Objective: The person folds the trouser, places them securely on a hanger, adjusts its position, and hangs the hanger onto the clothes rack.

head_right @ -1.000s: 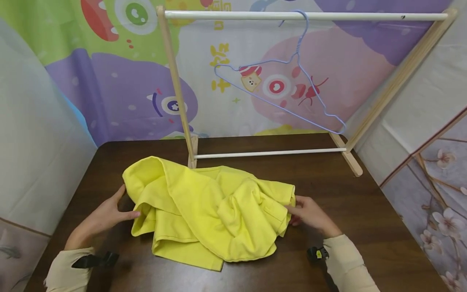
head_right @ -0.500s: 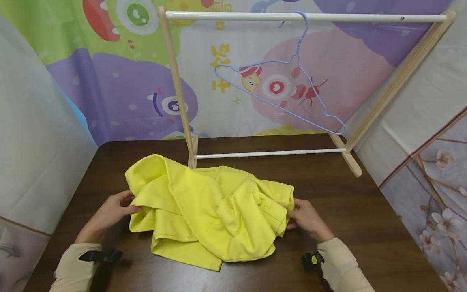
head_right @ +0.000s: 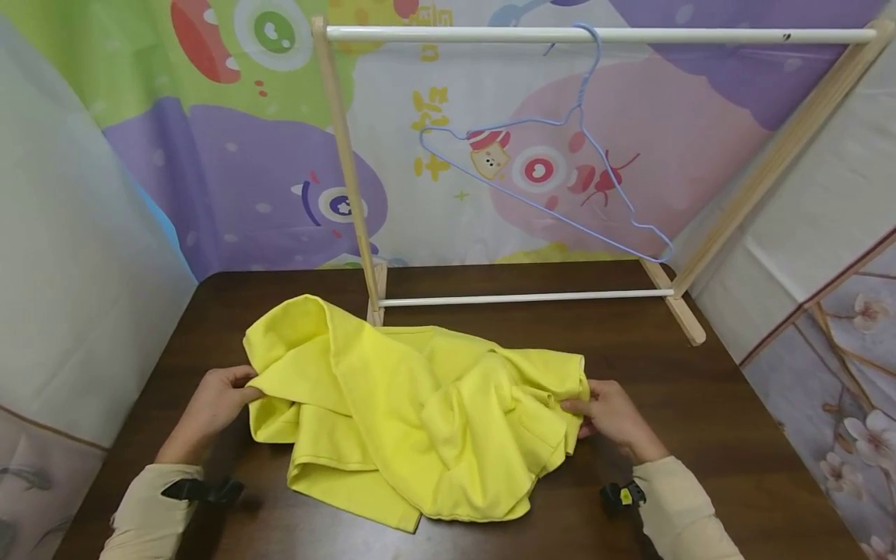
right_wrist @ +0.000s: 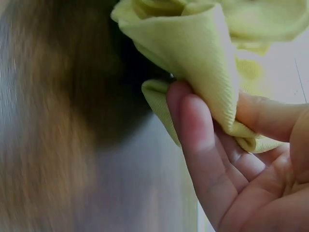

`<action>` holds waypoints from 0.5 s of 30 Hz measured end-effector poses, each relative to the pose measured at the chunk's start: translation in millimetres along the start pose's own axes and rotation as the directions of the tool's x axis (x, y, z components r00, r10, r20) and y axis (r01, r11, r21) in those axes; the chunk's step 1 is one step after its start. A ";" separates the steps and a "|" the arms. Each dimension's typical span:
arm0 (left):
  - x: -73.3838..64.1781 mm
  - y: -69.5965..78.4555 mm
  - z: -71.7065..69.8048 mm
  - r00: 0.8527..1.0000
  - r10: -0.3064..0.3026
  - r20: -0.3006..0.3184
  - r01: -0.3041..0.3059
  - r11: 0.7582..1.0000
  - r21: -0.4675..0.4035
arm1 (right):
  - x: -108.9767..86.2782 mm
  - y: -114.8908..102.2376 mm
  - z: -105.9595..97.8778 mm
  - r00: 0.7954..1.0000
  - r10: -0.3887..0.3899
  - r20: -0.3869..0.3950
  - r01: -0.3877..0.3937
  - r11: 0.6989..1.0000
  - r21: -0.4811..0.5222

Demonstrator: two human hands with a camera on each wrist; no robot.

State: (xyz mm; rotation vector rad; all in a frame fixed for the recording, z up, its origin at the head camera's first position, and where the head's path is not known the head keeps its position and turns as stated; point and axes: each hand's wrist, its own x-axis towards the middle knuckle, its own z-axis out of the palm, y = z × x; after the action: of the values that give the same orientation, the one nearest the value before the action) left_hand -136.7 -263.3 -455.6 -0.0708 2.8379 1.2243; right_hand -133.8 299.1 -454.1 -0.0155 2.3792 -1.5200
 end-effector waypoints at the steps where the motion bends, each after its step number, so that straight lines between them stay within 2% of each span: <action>1: -0.2 -0.1 -2.4 1.000 -0.003 0.000 0.003 1.000 0.007 | -1.3 0.2 -3.9 1.000 0.005 -0.001 -0.005 1.000 -0.008; 7: 0.0 -0.5 -18.5 0.999 0.034 -0.011 -0.033 0.997 0.069 | -6.3 1.2 -29.3 0.999 0.034 -0.030 -0.035 0.998 -0.045; 12: -0.9 -1.1 -29.4 1.000 0.024 -0.008 -0.024 0.995 0.092 | -6.9 3.6 -53.8 0.999 0.028 -0.043 -0.031 0.996 -0.085; 15: -1.6 -2.6 -35.4 0.999 0.035 -0.015 -0.033 0.994 0.109 | -5.9 5.5 -70.9 0.998 -0.005 -0.058 -0.008 0.975 -0.221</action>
State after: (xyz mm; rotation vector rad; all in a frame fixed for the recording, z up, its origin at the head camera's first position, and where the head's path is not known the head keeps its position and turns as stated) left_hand -135.9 -290.8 -433.2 -0.0291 2.9257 1.0781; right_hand -146.4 365.1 -430.1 -0.0200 2.5821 -1.2624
